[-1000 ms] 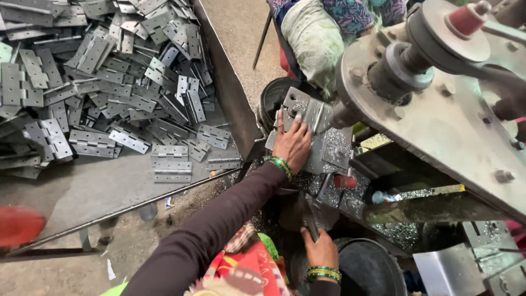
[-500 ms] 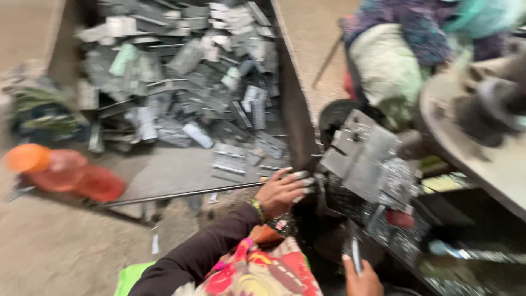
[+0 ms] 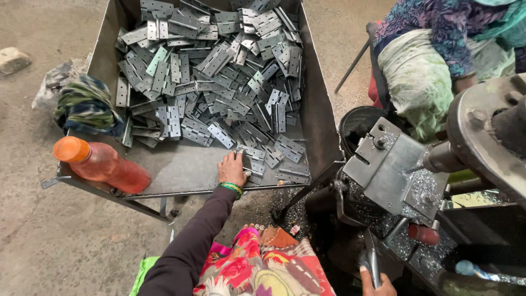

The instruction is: The person operates a manual press machine to process metal hinges. They pick hinges from a metal bin, place them into the press, and pull a lever to activate the machine, repeating this cycle continuously.

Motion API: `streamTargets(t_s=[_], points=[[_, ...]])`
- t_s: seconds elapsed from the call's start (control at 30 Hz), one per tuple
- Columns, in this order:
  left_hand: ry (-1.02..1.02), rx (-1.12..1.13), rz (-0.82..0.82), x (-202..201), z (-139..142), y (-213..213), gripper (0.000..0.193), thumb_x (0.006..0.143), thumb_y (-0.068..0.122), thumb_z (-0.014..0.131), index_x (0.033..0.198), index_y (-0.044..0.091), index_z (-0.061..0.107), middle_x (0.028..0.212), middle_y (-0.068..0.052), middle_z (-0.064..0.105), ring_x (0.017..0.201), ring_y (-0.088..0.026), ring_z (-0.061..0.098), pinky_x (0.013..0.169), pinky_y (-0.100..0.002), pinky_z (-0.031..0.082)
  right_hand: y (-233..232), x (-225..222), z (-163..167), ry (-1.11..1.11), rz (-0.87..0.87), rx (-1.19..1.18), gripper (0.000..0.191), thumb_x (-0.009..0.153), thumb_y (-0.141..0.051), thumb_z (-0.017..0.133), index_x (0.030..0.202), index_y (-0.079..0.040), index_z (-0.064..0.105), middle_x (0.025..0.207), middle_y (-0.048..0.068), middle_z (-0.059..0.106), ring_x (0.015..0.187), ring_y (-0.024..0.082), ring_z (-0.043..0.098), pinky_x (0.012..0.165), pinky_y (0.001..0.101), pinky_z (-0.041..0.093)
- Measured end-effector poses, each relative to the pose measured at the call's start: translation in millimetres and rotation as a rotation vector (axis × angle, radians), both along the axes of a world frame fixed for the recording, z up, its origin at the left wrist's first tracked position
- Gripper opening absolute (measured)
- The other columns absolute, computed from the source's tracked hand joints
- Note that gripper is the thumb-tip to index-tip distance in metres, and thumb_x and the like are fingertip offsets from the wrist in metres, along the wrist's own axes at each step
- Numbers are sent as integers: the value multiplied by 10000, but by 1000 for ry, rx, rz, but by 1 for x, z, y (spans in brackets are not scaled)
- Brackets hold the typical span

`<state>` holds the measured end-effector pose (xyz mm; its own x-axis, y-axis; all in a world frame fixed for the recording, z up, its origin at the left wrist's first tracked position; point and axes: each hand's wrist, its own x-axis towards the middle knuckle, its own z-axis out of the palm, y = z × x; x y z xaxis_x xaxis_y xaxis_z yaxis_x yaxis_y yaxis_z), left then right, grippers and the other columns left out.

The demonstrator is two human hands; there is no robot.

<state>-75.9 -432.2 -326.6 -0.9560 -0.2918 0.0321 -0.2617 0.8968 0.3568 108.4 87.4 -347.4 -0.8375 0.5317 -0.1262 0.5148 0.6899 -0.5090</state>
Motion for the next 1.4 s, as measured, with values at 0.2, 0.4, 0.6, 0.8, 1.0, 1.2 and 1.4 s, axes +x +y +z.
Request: streamTargets(t_s=[0.2, 0.4, 0.6, 0.8, 1.0, 1.2, 1.4], points=[[-6, -83, 63, -7, 4, 8, 510, 774, 127, 793, 1248, 174, 611, 1203, -128, 588, 1174, -332, 570, 950, -509, 459, -1, -4, 3, -17, 2, -33, 500, 750, -484, 830, 879, -4, 773, 719, 190, 741, 711, 316, 745, 777, 423, 581], [-193, 39, 87, 5, 21, 6, 724, 630, 290, 933, 1258, 171, 593, 1164, -114, 591, 1174, -325, 560, 945, -526, 446, 15, -12, 8, -437, -10, -38, 569, 848, -577, 746, 1021, -36, 769, 804, 212, 769, 763, 329, 792, 795, 417, 601], [-160, 55, -50, 7, 22, -13, 459, 706, 357, 889, 1096, 179, 725, 1089, -142, 643, 1035, -362, 662, 870, -502, 539, 8, -3, 12, -380, -30, 92, 566, 826, -664, 698, 1058, -154, 779, 829, 155, 792, 850, 342, 767, 883, 442, 566], [-70, 207, -64, 20, 41, -19, 335, 750, 280, 815, 1056, 153, 762, 1028, -145, 710, 973, -367, 697, 831, -492, 559, -18, 6, 44, -267, -2, 165, 610, 804, -693, 661, 1140, -193, 754, 932, 188, 788, 940, 406, 752, 902, 488, 563], [175, 613, -218, 22, 108, 43, 441, 741, 165, 736, 1167, 51, 733, 937, -184, 758, 858, -296, 735, 801, -401, 572, -42, 12, 89, -230, 16, 129, 567, 850, -673, 611, 1092, -180, 750, 961, 209, 768, 962, 436, 728, 851, 513, 562], [123, 1389, -421, 17, 167, 177, 226, 882, 130, 748, 1070, 5, 744, 890, -38, 752, 794, -108, 664, 728, -284, 542, -58, 13, 114, -214, -19, 108, 530, 847, -648, 623, 1094, -194, 742, 976, 190, 771, 966, 433, 722, 838, 511, 560], [96, 1160, -87, 16, 144, 243, 301, 810, 199, 707, 1071, 57, 757, 827, -50, 755, 707, -112, 682, 687, -291, 525, -56, 8, 119, -305, -42, 112, 555, 847, -644, 633, 1125, -175, 733, 996, 201, 776, 990, 422, 729, 861, 498, 564]])
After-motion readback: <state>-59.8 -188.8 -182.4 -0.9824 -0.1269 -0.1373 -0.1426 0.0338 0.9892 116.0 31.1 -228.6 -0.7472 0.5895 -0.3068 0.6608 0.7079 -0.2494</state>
